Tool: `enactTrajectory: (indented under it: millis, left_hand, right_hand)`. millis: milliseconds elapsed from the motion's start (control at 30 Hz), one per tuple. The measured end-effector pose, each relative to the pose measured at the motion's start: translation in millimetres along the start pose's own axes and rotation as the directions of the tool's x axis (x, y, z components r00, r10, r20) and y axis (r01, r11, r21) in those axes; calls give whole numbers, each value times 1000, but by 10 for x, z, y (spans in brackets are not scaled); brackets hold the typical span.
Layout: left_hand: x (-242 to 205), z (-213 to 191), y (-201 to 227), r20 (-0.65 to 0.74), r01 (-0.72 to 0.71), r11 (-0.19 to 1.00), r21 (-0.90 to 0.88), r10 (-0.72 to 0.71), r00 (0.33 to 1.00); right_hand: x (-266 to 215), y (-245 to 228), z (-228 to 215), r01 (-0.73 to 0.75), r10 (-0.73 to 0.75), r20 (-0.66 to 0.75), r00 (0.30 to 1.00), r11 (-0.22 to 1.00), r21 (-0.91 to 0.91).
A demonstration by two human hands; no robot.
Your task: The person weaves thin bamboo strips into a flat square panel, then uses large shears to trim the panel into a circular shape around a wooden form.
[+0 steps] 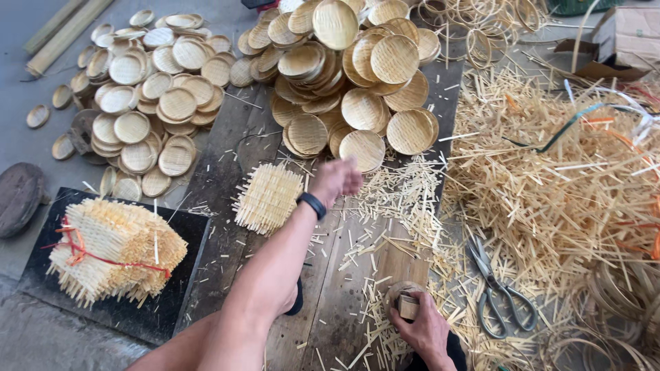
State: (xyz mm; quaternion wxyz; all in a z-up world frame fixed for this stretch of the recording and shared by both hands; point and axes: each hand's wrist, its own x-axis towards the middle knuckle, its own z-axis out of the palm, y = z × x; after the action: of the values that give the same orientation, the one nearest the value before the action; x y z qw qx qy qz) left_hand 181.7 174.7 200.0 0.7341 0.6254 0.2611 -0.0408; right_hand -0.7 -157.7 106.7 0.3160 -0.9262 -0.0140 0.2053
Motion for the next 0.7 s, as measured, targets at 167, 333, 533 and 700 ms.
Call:
enactTrajectory:
  millis: [167,333,533,700]
  left_hand:
    - [73,-693,-1158,-306,124,722,680,126,944]
    - [-58,-1583,-1500,-738,519,666,537,71,672]
    - [-139,-2137,-1562,-823,590,720,365,-48,567]
    - [-39,-2389,-1815,-817,556,773,305,-88,570]
  right_hand:
    - [307,418,122,-215,102,191,976,565,796]
    - [558,620,304,-230,34,248,968,508,830]
    - [692,1071,282,-283,89,274,958,471,836]
    - [550,904,143,-282,258,115,959,906,317]
